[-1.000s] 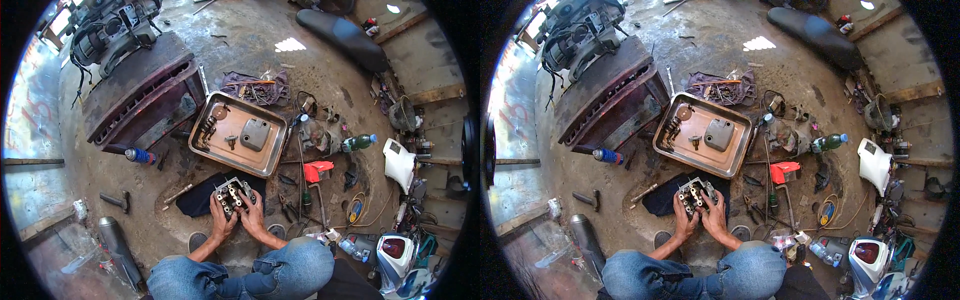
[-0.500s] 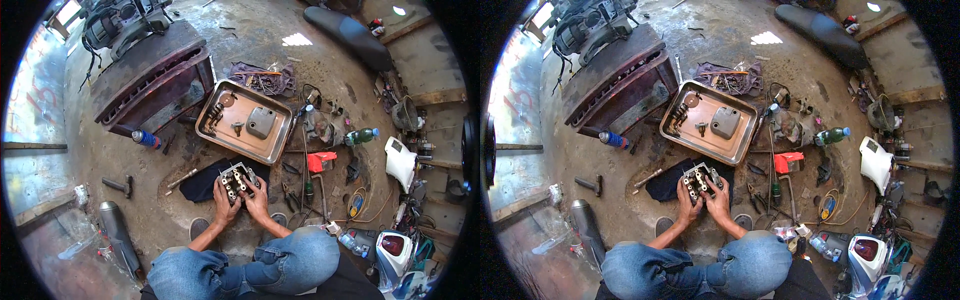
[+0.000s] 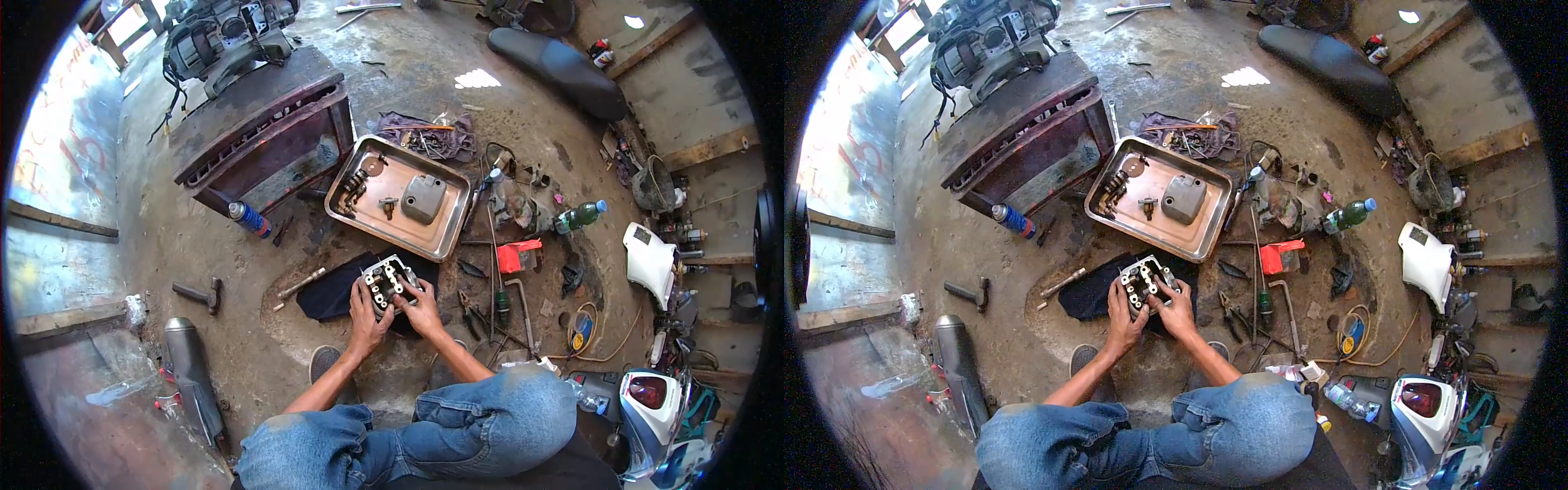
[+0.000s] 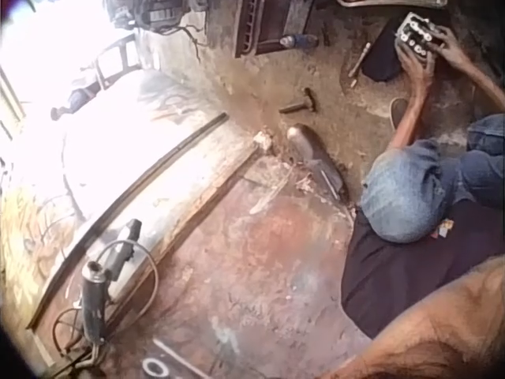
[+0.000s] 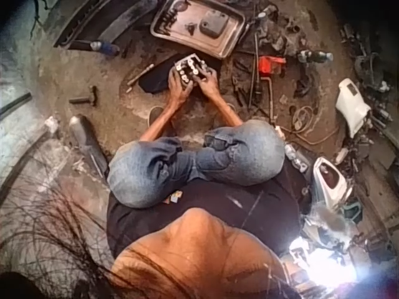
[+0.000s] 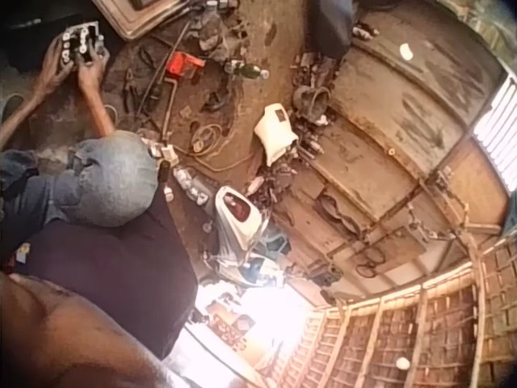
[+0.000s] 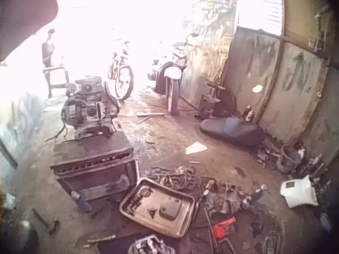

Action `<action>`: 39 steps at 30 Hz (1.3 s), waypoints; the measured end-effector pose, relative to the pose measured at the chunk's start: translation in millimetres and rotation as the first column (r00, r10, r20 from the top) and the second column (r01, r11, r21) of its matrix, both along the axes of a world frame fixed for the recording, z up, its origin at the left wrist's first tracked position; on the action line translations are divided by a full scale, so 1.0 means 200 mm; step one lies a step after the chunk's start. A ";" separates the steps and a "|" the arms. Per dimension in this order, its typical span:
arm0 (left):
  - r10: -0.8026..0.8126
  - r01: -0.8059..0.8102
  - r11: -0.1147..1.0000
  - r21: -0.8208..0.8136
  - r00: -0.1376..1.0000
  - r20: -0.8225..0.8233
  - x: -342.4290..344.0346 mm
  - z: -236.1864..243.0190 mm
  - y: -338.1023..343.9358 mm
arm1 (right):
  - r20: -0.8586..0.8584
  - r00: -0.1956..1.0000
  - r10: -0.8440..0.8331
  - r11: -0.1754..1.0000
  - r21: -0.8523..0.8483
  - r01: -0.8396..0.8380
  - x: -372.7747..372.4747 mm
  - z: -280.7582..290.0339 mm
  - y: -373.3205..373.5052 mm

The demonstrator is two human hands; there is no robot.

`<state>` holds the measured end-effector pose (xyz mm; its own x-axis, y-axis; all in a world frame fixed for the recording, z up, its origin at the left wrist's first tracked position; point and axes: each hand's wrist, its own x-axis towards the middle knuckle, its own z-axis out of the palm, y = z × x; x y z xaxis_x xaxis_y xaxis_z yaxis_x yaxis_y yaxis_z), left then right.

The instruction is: Cleaning and reassembling components of a motorcycle engine head.

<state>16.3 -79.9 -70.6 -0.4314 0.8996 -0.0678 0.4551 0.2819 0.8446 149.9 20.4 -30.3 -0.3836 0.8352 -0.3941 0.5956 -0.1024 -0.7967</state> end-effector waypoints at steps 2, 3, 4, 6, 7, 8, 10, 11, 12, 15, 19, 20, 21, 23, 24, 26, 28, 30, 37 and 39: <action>-0.010 0.010 1.000 -0.020 1.000 0.000 0.00 0.04 0.01 | -0.034 0.999 0.030 1.000 -0.003 -0.030 0.05 -0.03 0.02; -0.015 0.016 0.998 -0.060 1.000 0.015 -0.01 0.06 0.02 | -0.071 0.997 0.037 0.999 -0.025 -0.039 0.07 -0.05 0.03; -0.017 0.020 0.995 -0.101 0.999 0.027 -0.02 0.07 0.01 | -0.111 0.993 0.046 0.998 -0.047 -0.051 0.07 -0.05 0.02; -0.014 0.016 0.995 -0.095 1.000 0.017 -0.03 0.08 0.01 | -0.141 0.989 0.043 0.997 -0.059 -0.052 0.08 -0.05 0.01; -0.021 0.024 0.994 -0.108 1.000 0.022 -0.03 0.09 0.01 | -0.151 0.988 0.029 0.998 -0.050 -0.037 0.08 -0.05 0.01; -0.028 0.032 0.992 -0.122 0.999 0.028 -0.04 0.10 0.02 | -0.161 0.987 0.014 0.999 -0.042 -0.021 0.08 -0.04 0.01; -0.025 0.024 0.991 -0.129 1.000 0.000 -0.04 0.11 0.03 | -0.154 0.988 -0.008 0.999 -0.044 0.002 0.07 -0.01 -0.01; -0.021 0.018 0.990 -0.137 0.999 -0.024 -0.04 0.11 0.03 | -0.143 0.989 -0.031 0.999 -0.046 0.024 0.06 0.01 -0.02; -0.020 0.016 0.990 -0.139 0.999 -0.027 -0.04 0.11 0.03 | -0.146 0.989 -0.030 0.999 -0.048 0.023 0.05 0.00 -0.02; -0.003 0.004 0.992 -0.123 1.000 0.008 -0.03 0.11 0.05 | -0.094 0.996 0.013 0.999 0.054 -0.007 0.05 0.02 0.00; 0.000 0.000 0.994 -0.107 1.000 0.003 -0.03 0.10 0.04 | 0.035 0.992 0.119 0.979 0.162 -0.124 -0.01 0.13 0.07; -0.005 0.004 0.995 -0.104 1.000 -0.004 -0.04 0.09 0.03 | 0.055 0.984 0.169 0.976 0.130 -0.175 -0.02 0.15 0.10; -0.008 0.007 0.995 -0.102 1.000 -0.015 -0.04 0.08 0.02 | 0.072 0.975 0.209 0.966 0.138 -0.217 -0.04 0.17 0.11; -0.028 0.028 0.994 -0.104 1.000 0.004 -0.03 0.06 0.02 | 0.107 0.962 0.253 0.952 0.151 -0.267 -0.03 0.17 0.15; -0.030 0.032 0.994 -0.103 0.999 0.018 -0.04 0.04 0.02 | 0.138 0.944 0.299 0.937 0.145 -0.318 -0.03 0.15 0.15; -0.033 0.035 0.994 -0.106 0.999 0.022 -0.04 0.04 0.00 | 0.200 0.931 0.307 0.937 0.110 -0.332 -0.05 0.17 0.14; -0.036 0.039 0.994 -0.105 0.999 0.031 -0.04 0.03 0.01 | 0.224 0.917 0.330 0.931 0.080 -0.355 -0.07 0.18 0.15; -0.035 0.040 0.995 -0.091 0.998 0.054 -0.02 0.03 0.01 | 0.222 0.904 0.367 0.918 0.071 -0.390 -0.06 0.16 0.16; -0.030 0.036 0.998 -0.057 0.996 0.087 -0.03 0.00 0.01 | 0.255 0.898 0.359 0.917 0.085 -0.391 -0.08 0.15 0.14; -0.028 0.031 0.999 -0.038 0.996 0.089 -0.04 -0.01 0.01 | 0.268 0.891 0.366 0.916 0.065 -0.395 -0.09 0.16 0.14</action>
